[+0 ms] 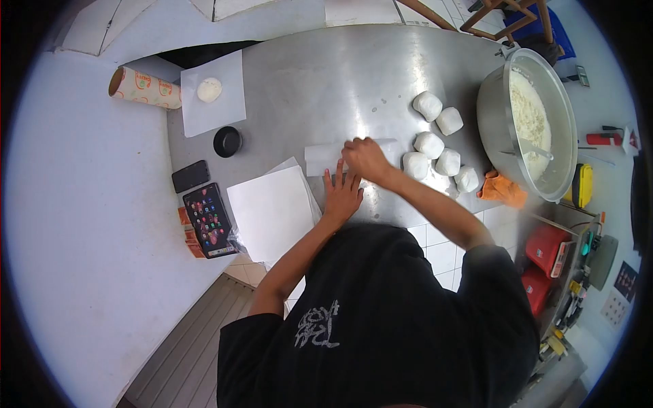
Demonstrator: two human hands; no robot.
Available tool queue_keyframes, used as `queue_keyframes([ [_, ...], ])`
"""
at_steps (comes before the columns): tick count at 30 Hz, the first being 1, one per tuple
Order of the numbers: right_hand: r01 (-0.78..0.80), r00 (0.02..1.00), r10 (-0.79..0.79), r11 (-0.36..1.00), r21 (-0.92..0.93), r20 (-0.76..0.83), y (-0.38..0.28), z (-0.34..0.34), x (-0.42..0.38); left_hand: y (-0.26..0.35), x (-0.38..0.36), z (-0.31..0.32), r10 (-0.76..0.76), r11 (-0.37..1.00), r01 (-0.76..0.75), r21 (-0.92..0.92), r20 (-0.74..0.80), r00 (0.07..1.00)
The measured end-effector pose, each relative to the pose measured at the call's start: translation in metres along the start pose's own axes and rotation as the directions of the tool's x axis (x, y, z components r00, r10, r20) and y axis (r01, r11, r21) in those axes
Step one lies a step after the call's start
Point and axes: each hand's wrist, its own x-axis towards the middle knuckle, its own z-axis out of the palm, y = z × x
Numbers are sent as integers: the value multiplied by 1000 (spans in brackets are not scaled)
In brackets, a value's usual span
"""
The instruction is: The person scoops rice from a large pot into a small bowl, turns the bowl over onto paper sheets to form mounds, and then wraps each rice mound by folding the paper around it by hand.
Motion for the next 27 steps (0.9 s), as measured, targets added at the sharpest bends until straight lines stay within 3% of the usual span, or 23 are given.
queue_keyframes([
  [1, -8, 997, 9, 1000, 6, -80, -9, 8, -13, 0, -2, 3, 0, 1000, -1, 6, 26, 1000],
  [8, -212, 955, 232, 970, 121, -186, -41, 30, -33, -8, -12, -11, 42, 991, -55, -125, -104, 994],
  [11, -178, 934, 239, 956, 234, -267, -43, 32, -46, -24, -23, -20, 87, 959, -114, -259, -111, 990],
  [13, -161, 943, 216, 961, 224, -251, -42, 30, -54, -29, -17, -45, 19, 911, -94, -401, -186, 982],
  [15, -130, 955, 181, 968, 216, -234, -45, 32, -60, -24, 8, -72, 17, 897, -125, -425, -249, 968],
  [18, -68, 958, 96, 992, 110, -269, -45, 35, -66, -36, 30, -59, 194, 889, -166, -427, 23, 981],
  [21, -121, 970, 147, 983, 138, -195, -34, 10, -74, -45, 29, -45, 226, 917, -205, -342, 23, 974],
  [23, -416, 757, 479, 878, 239, -444, -31, -12, -83, -42, 27, -45, 221, 936, -196, -292, 51, 974],
  [24, -418, 759, 483, 876, 242, -436, -26, -11, -82, -40, 25, -45, 215, 952, -192, -241, 75, 974],
  [25, -511, 571, 753, 638, 575, -328, -14, -10, -76, -38, 23, -43, 215, 951, -190, -244, 78, 974],
  [26, -498, 357, 927, 293, 816, -116, -3, -9, -71, -37, 22, -41, 194, 957, -171, -233, 79, 978],
  [27, -499, 346, 931, 286, 818, -115, 9, 0, -72, -36, 20, -39, 180, 962, -158, -222, 82, 980],
])
